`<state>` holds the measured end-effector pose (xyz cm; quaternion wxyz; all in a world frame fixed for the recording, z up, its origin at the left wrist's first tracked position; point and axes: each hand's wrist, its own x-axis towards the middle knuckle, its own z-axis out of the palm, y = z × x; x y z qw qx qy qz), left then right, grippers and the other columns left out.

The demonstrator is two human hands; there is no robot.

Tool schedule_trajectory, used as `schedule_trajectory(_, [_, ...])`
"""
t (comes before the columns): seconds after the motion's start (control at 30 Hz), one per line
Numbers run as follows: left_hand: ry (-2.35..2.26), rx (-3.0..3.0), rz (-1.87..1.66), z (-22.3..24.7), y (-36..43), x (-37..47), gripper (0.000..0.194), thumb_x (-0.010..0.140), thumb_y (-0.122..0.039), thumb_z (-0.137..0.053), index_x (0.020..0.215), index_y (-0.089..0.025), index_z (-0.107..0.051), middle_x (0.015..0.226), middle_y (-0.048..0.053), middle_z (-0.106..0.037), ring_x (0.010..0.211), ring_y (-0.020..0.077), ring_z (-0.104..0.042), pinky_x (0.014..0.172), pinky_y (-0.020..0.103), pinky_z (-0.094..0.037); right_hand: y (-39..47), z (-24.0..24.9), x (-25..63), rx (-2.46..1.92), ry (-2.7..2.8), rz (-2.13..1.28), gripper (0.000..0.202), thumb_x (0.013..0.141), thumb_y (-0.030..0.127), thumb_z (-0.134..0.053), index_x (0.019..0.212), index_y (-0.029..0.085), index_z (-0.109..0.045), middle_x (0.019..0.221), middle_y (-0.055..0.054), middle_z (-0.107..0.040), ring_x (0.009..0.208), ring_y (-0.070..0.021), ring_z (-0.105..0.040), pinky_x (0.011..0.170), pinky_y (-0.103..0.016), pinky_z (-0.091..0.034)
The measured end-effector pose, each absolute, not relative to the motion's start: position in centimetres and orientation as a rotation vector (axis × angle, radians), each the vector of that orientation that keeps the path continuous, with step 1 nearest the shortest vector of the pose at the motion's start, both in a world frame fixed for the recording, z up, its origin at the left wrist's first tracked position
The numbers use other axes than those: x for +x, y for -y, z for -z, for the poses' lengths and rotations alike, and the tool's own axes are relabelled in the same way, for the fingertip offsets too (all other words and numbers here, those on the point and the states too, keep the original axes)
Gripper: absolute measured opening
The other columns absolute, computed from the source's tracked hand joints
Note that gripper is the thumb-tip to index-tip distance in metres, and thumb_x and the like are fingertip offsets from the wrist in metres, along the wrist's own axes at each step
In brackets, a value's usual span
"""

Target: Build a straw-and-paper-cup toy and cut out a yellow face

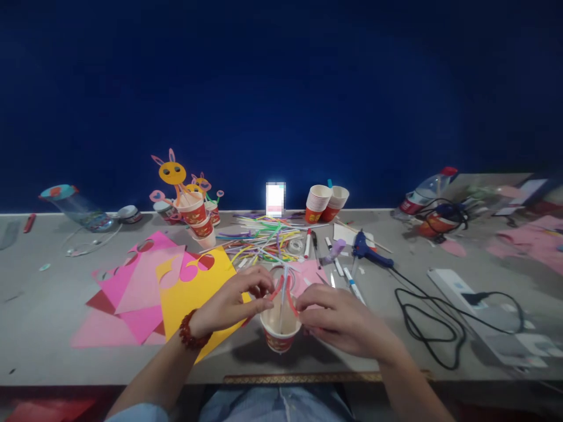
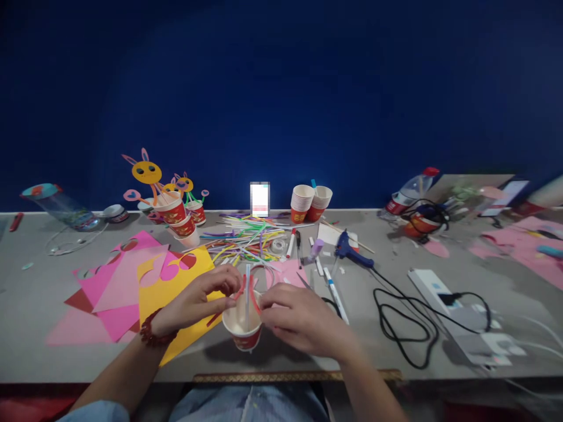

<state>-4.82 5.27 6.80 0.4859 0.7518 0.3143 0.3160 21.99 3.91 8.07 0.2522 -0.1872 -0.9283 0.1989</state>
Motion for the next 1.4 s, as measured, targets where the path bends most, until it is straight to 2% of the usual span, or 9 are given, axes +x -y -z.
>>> schedule_trajectory(0.13, [-0.845, 1.652, -0.773, -5.7, -4.8, -5.2, 0.031, 0.097, -0.040, -0.054, 0.123, -0.023, -0.056, 0.116, 0.009, -0.061, 0.103, 0.0210, -0.060, 0.081, 0.030, -0.052, -3.6, -7.7, 22.0, -0.569, 2.511, -0.466, 0.020, 0.093, 0.010, -0.051, 0.103, 0.019, -0.065, 0.106, -0.009, -0.069, 0.094, -0.0184, -0.062, 0.075, -0.027, -0.050])
schedule_trajectory(0.3, [-0.830, 1.500, -0.829, -3.7, -3.7, -5.9, 0.047, 0.083, -0.034, -0.075, 0.125, -0.024, -0.057, 0.122, 0.009, -0.061, 0.114, 0.0246, -0.058, 0.097, 0.036, -0.048, -3.2, -6.3, 21.6, -0.578, 2.418, -0.253, 0.015, 0.094, 0.013, -0.053, 0.104, 0.017, -0.063, 0.095, -0.009, -0.071, 0.084, -0.0181, -0.062, 0.071, -0.029, -0.051])
schedule_trajectory(0.4, [-0.812, 1.183, -1.056, -1.7, -2.7, -5.1, 0.054, 0.082, -0.042, -0.074, 0.130, -0.024, -0.055, 0.113, 0.008, -0.066, 0.107, 0.0234, -0.062, 0.093, 0.035, -0.050, -2.8, -5.5, 20.9, -0.544, 2.362, -0.063, 0.015, 0.093, 0.009, -0.055, 0.102, 0.016, -0.064, 0.089, -0.008, -0.073, 0.080, -0.0177, -0.064, 0.069, -0.028, -0.053])
schedule_trajectory(0.57, [-0.942, 0.921, -1.158, 1.6, -1.6, -2.9, 0.042, 0.086, -0.053, -0.064, 0.109, -0.019, -0.071, 0.113, 0.010, -0.072, 0.107, 0.0261, -0.065, 0.096, 0.040, -0.051, -2.0, -4.7, 19.6, -0.521, 2.289, 0.164, 0.013, 0.093, 0.010, -0.059, 0.100, 0.018, -0.068, 0.085, -0.005, -0.077, 0.078, -0.0171, -0.068, 0.074, -0.029, -0.056])
schedule_trajectory(0.93, [-0.956, 0.849, -1.199, 0.6, -2.1, -1.7, 0.033, 0.087, -0.046, -0.064, 0.099, -0.019, -0.076, 0.106, 0.009, -0.077, 0.100, 0.0257, -0.070, 0.091, 0.038, -0.055, -1.9, -3.9, 20.1, -0.491, 2.279, 0.011, 0.015, 0.096, 0.016, -0.055, 0.104, 0.016, -0.068, 0.091, -0.010, -0.076, 0.081, -0.0187, -0.066, 0.074, -0.032, -0.057])
schedule_trajectory(1.13, [-0.992, 0.930, -1.235, 2.1, -1.5, -1.9, 0.042, 0.085, -0.053, -0.063, 0.105, -0.018, -0.074, 0.118, 0.012, -0.073, 0.113, 0.0298, -0.064, 0.100, 0.043, -0.049, -2.0, -3.6, 20.3, -0.472, 2.240, -0.110, 0.018, 0.099, 0.022, -0.050, 0.106, 0.016, -0.066, 0.089, -0.010, -0.074, 0.082, -0.0189, -0.065, 0.072, -0.031, -0.056])
schedule_trajectory(1.33, [-0.931, 1.151, -1.193, 3.2, -1.2, -2.5, 0.057, 0.070, -0.056, -0.075, 0.113, -0.019, -0.071, 0.117, 0.012, -0.072, 0.106, 0.0331, -0.066, 0.090, 0.044, -0.054, -1.9, -3.6, 20.4, -0.486, 2.200, -0.223, 0.017, 0.098, 0.021, -0.052, 0.107, 0.015, -0.066, 0.092, -0.012, -0.073, 0.085, -0.0194, -0.066, 0.074, -0.031, -0.056])
schedule_trajectory(1.4, [-0.934, 1.164, -1.214, 2.9, -1.2, -2.3, 0.051, 0.076, -0.055, -0.070, 0.112, -0.019, -0.071, 0.116, 0.012, -0.072, 0.107, 0.0327, -0.065, 0.092, 0.045, -0.053, -1.8, -3.5, 20.4, -0.481, 2.182, -0.227, 0.018, 0.097, 0.021, -0.052, 0.110, 0.015, -0.065, 0.094, -0.012, -0.073, 0.088, -0.0198, -0.066, 0.076, -0.032, -0.056])
